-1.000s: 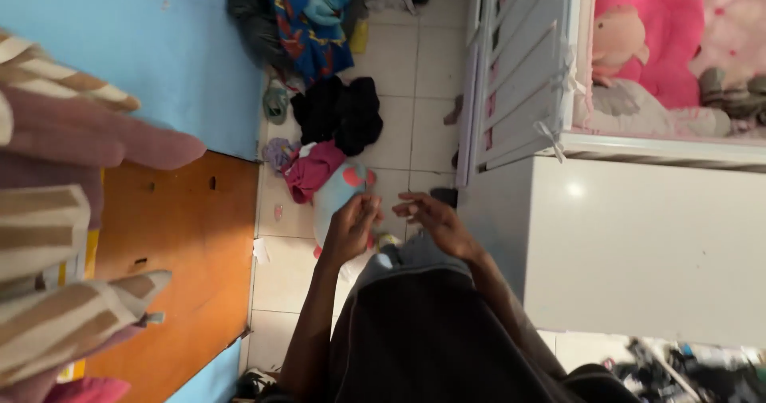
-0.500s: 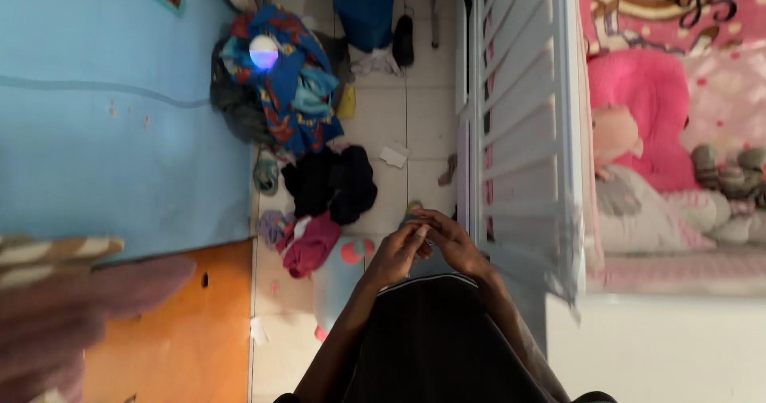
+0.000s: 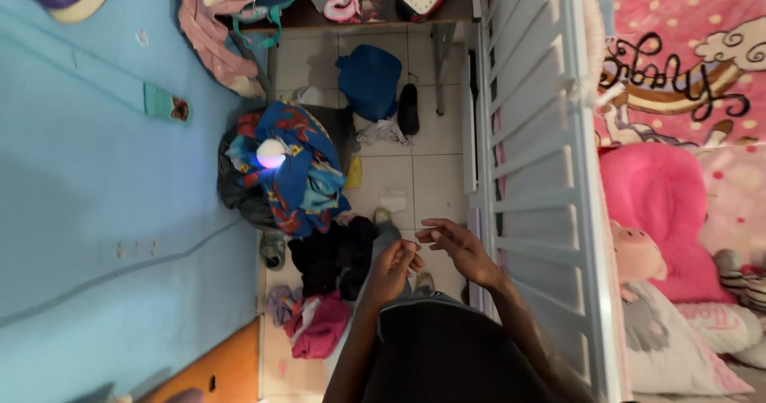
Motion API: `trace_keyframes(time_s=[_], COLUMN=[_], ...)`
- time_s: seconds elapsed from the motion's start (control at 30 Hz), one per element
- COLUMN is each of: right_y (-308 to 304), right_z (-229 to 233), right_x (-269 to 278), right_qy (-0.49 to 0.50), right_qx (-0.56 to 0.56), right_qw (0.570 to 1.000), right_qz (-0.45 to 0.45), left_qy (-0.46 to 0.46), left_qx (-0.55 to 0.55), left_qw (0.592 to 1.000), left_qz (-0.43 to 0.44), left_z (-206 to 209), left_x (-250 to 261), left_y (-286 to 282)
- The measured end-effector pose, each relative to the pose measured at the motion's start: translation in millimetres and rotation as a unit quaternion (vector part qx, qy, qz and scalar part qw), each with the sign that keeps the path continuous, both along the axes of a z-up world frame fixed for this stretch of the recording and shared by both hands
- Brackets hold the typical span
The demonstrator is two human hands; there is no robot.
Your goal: Organizing and putting away clothes and personal items in a bedroom.
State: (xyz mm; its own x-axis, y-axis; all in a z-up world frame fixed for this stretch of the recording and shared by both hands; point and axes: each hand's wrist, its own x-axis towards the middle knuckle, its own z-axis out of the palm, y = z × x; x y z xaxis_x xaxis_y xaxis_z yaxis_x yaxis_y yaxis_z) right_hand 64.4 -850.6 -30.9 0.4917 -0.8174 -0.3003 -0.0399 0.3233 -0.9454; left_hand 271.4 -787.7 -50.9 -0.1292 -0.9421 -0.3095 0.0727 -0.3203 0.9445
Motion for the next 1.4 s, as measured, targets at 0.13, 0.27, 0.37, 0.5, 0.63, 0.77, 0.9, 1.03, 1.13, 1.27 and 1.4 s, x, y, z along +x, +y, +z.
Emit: trace_keyframes(time_s=[0.13, 0.27, 0.37, 0.5, 0.63, 0.77, 0.9, 1.03, 1.13, 1.27, 1.4], right_y=[-66, -158, -219, -274, -337, -408, -505, -614, -667, -702, -733], right_z=[2, 41, 47, 44, 9, -30, -95, -161, -196, -247, -210], right_x=[40, 76, 90, 106, 108, 94, 69, 50, 43, 36, 35], right_qy=[-0.007, 0.001, -0.017, -0.059, -0.065, -0.045, -0.014, -0.014, 0.151, 0.182, 0.140], right_qx=[-0.018, -0.011, -0.048, -0.034, -0.016, 0.010, 0.029, 0.071, 0.134, 0.203, 0.088], right_qw=[1.000, 1.000, 0.999, 0.997, 0.995, 0.983, 0.960, 0.960, 0.955, 0.945, 0.971], right_qz=[-0.003, 0.016, -0.006, -0.044, -0.079, -0.179, -0.279, -0.272, -0.216, -0.179, -0.171], left_qy=[0.006, 0.017, -0.066, -0.200, -0.187, -0.155, -0.100, -0.117, -0.209, -0.254, -0.291], left_qx=[0.046, -0.016, -0.088, -0.118, -0.082, -0.030, 0.099, 0.094, 0.084, 0.071, 0.026], left_qw=[0.999, 0.996, 0.985, 0.964, 0.971, 0.982, 0.981, 0.975, 0.963, 0.960, 0.954], left_qz=[-0.024, -0.082, -0.130, -0.130, -0.121, -0.101, -0.134, -0.162, -0.149, -0.095, -0.064], left_z=[-49, -25, 16, 65, 46, 5, -18, -18, -19, -18, -18], left_x=[16, 51, 77, 100, 112, 98, 63, 37, 20, 4, 2], left_y=[-62, -168, -251, -323, -381, -418, -477, -566, -621, -685, -730])
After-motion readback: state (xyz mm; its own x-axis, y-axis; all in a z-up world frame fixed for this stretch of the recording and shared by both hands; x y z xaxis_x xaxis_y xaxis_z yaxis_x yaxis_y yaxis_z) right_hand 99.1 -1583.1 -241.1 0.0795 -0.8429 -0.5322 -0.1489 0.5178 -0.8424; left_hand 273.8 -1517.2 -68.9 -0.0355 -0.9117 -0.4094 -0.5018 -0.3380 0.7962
